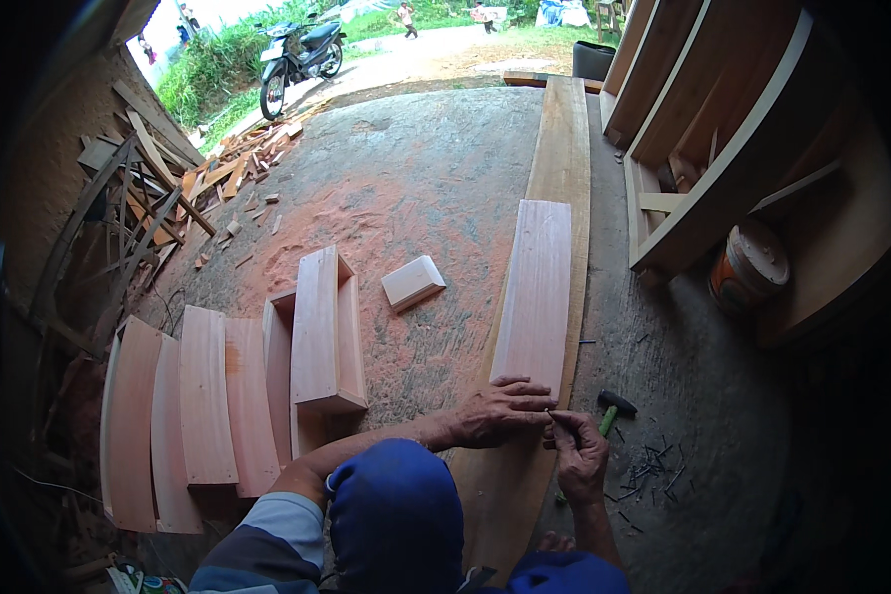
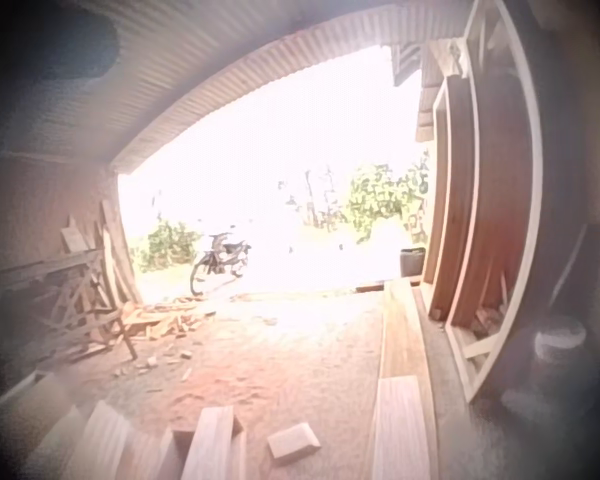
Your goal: The person assembles a rectangular wooden box by nailing pre-cut planks together using a hammer and nails. They sit on the floor, align the pieces, and drive nails into the joints to secure the structure.
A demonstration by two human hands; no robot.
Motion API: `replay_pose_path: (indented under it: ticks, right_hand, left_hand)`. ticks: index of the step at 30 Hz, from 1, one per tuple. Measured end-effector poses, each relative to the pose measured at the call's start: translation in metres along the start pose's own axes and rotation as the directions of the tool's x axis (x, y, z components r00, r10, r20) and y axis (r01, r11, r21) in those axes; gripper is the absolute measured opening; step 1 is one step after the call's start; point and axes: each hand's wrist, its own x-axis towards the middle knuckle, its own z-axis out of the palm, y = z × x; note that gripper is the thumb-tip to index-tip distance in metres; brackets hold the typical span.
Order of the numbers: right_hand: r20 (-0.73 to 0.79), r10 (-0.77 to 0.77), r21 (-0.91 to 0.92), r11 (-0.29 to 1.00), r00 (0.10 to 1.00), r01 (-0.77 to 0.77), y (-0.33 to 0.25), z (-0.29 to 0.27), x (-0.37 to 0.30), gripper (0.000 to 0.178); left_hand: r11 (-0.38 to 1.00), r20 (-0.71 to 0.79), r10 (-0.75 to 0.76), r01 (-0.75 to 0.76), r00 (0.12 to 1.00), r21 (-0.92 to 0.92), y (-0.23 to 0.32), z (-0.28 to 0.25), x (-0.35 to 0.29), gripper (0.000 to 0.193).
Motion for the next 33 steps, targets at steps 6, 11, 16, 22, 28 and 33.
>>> replay_pose_path:
  ticks: [6,11,16,22,28,33]
  right_hand:
    - [0.046,0.046,0.150,0.987,0.998,-0.053,0.004,0.003,-0.003,0.014]
    - [0.026,0.057,0.121,0.991,0.998,-0.060,-0.006,0.005,0.003,0.014]
    - [-0.074,0.093,-0.305,0.946,0.993,-0.111,0.042,-0.028,-0.004,0.030]
    - [-0.106,0.008,-0.876,0.472,0.994,-0.097,0.113,-0.058,-0.039,0.061]
    - [-0.329,0.206,-0.609,0.700,0.922,-0.374,0.118,-0.078,-0.027,0.060]
    - [-0.231,0.567,-0.044,0.806,0.791,-0.591,0.101,-0.082,-0.020,0.035]
  left_hand:
    - [0.804,-0.145,-0.312,0.179,0.939,-0.567,0.020,0.001,0.009,0.025]
    - [0.641,-0.050,-0.487,0.318,0.872,-0.698,0.027,-0.004,0.015,0.015]
    - [0.655,-0.073,-0.609,0.449,0.790,-0.607,0.012,-0.021,0.023,0.012]
    - [0.799,-0.232,-0.515,0.364,0.825,-0.478,-0.012,-0.004,0.010,0.011]
    - [0.574,-0.160,-0.626,0.312,0.763,-0.758,-0.002,0.004,0.021,0.011]
    - [0.880,-0.228,-0.406,0.312,0.885,-0.358,-0.010,0.004,0.018,0.011]
